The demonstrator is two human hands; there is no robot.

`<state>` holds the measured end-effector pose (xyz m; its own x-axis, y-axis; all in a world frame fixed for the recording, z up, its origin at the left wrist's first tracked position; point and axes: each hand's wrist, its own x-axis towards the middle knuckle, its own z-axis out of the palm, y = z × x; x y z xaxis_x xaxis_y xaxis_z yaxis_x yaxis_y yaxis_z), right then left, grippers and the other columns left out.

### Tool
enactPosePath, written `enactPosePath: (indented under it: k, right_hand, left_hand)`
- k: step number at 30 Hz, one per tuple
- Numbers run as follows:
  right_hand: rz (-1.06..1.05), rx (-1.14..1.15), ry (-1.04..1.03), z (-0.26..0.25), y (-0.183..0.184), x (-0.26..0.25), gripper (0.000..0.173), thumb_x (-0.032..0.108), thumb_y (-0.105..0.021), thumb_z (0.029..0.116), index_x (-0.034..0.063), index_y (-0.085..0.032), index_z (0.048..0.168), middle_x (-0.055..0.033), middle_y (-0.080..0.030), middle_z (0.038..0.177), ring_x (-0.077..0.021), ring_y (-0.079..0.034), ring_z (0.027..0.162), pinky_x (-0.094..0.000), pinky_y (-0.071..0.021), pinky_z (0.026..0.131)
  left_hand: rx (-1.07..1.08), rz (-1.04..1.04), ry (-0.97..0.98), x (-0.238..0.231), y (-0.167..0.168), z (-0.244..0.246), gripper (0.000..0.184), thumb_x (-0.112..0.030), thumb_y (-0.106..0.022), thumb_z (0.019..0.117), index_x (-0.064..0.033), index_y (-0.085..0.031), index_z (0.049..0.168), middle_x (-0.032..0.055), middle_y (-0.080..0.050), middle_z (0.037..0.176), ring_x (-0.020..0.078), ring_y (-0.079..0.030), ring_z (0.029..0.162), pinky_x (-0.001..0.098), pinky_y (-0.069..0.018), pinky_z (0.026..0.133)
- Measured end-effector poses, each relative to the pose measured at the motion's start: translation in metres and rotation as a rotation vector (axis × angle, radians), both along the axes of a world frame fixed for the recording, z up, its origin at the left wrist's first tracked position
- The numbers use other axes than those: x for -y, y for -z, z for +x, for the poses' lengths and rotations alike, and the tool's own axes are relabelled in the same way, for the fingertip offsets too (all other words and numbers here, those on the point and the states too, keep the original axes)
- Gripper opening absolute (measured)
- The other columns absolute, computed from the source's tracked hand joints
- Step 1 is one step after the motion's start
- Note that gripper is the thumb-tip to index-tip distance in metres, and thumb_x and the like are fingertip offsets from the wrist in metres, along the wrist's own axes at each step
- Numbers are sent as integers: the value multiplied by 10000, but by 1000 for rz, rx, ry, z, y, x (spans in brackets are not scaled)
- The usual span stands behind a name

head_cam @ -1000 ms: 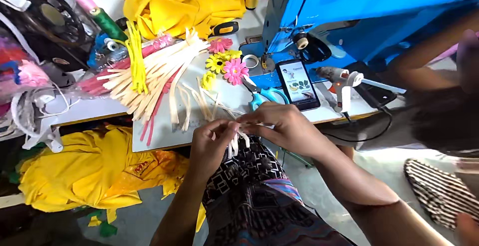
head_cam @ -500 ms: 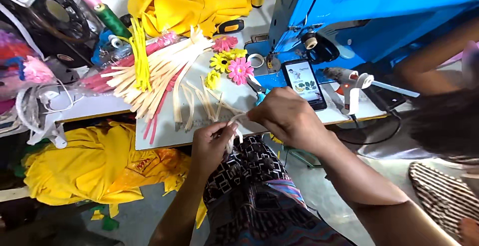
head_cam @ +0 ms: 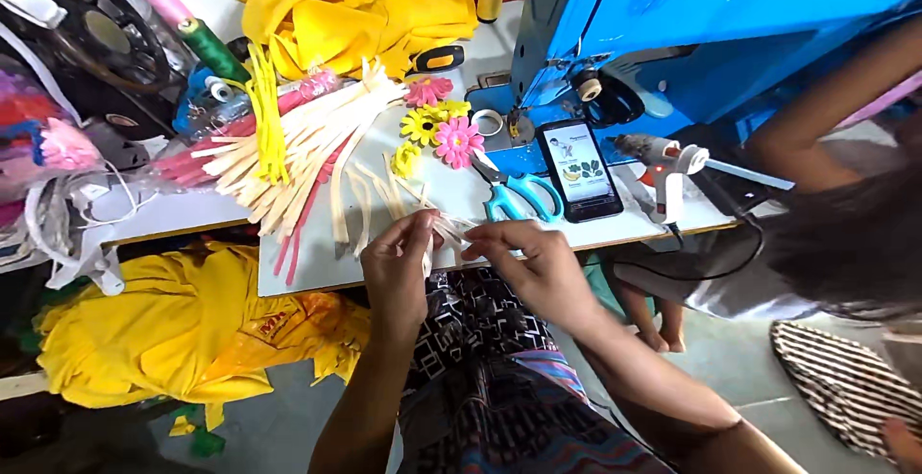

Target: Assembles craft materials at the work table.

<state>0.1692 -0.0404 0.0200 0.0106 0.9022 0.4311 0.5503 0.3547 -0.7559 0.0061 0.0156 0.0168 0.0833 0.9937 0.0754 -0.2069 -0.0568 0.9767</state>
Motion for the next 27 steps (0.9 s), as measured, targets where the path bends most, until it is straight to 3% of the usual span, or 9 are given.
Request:
enactPosePath:
  k: [4, 7, 11, 16, 20, 27]
  right_hand:
    - [49, -89, 119, -18, 19, -3, 218, 97, -558, 1004, 33, -746, 1092, 1, -764, 952, -81, -694, 943, -386, -511, 959]
    - [25, -158, 122, -15, 20, -7, 188, 107, -581, 1002, 29, -734, 1075, -19, -735, 968, -63, -685, 937, -275, -566, 876]
    - [-67, -366, 55, -16, 15, -14, 117, 135, -653, 991, 35, -695, 1036, 21, -706, 844, 13, -638, 728, -161, -538, 684]
    - [-192, -662, -30, -26, 16, -17, 27, 42, -691, 943, 43, -717, 939, 22, -711, 784, -31, -671, 705, -217, -583, 703]
    - [-265, -804, -74, -35, 12, -14, 55, 43, -681, 956, 39, -732, 938, 7, -725, 791, -49, -690, 722, -231, -597, 728]
    - [-347, -774, -73, -43, 10, -15, 46, 5, -693, 919, 43, -707, 899, 28, -686, 747, -14, -641, 676, -192, -558, 677]
  left_hand:
    - [67, -74, -104, 0, -2, 20, 182, -89, -565, 1034, -74, -747, 1047, -36, -707, 880, 27, -634, 715, 191, -536, 644]
    - [127, -129, -94, 3, -5, 24, 188, -97, -567, 1038, -67, -750, 1072, -21, -704, 892, 39, -643, 738, 200, -549, 675]
    - [187, -129, -62, 5, -7, 25, 189, -99, -578, 1034, -68, -758, 1086, -10, -735, 944, 45, -682, 812, 214, -574, 722]
    - [206, -42, -115, 6, -6, 27, 179, -78, -585, 1026, -57, -760, 1057, -26, -717, 864, 28, -658, 717, 193, -565, 669]
    - [145, 150, -181, 5, 5, 28, 164, -102, -605, 1020, -80, -760, 1073, -62, -702, 914, -4, -627, 731, 171, -543, 659]
    - [229, 11, -178, 13, 2, 33, 193, -131, -571, 1040, -105, -760, 1072, -64, -712, 937, -1, -649, 788, 171, -546, 680]
